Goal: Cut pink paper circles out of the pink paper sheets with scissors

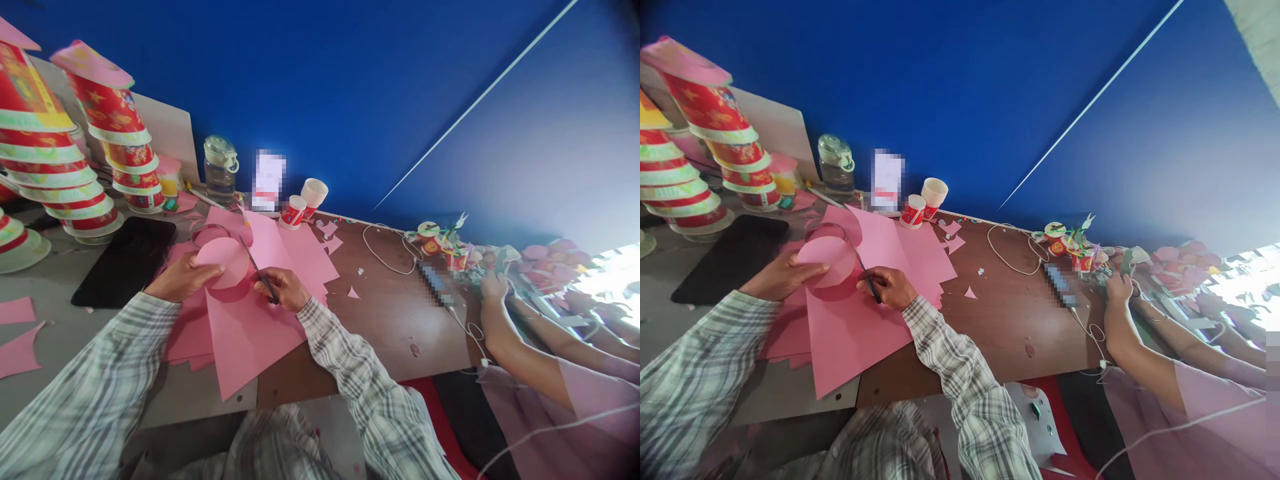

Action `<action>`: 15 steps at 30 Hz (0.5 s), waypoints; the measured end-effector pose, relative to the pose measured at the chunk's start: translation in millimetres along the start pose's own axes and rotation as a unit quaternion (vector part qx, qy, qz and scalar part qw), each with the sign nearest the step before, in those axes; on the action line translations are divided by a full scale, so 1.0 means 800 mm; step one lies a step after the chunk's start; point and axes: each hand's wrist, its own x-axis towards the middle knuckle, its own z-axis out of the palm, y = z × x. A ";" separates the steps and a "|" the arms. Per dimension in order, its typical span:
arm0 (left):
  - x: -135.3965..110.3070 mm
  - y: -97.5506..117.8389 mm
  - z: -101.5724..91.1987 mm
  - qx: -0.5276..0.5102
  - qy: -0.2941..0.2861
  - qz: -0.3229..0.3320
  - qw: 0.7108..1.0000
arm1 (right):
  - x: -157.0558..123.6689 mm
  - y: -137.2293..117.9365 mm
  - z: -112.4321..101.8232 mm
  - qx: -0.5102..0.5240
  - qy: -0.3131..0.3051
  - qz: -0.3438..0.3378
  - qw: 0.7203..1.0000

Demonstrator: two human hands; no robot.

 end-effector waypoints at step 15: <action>0.001 -0.005 -0.008 0.026 -0.001 0.003 1.000 | -0.003 -0.004 0.000 0.008 -0.014 -0.005 1.000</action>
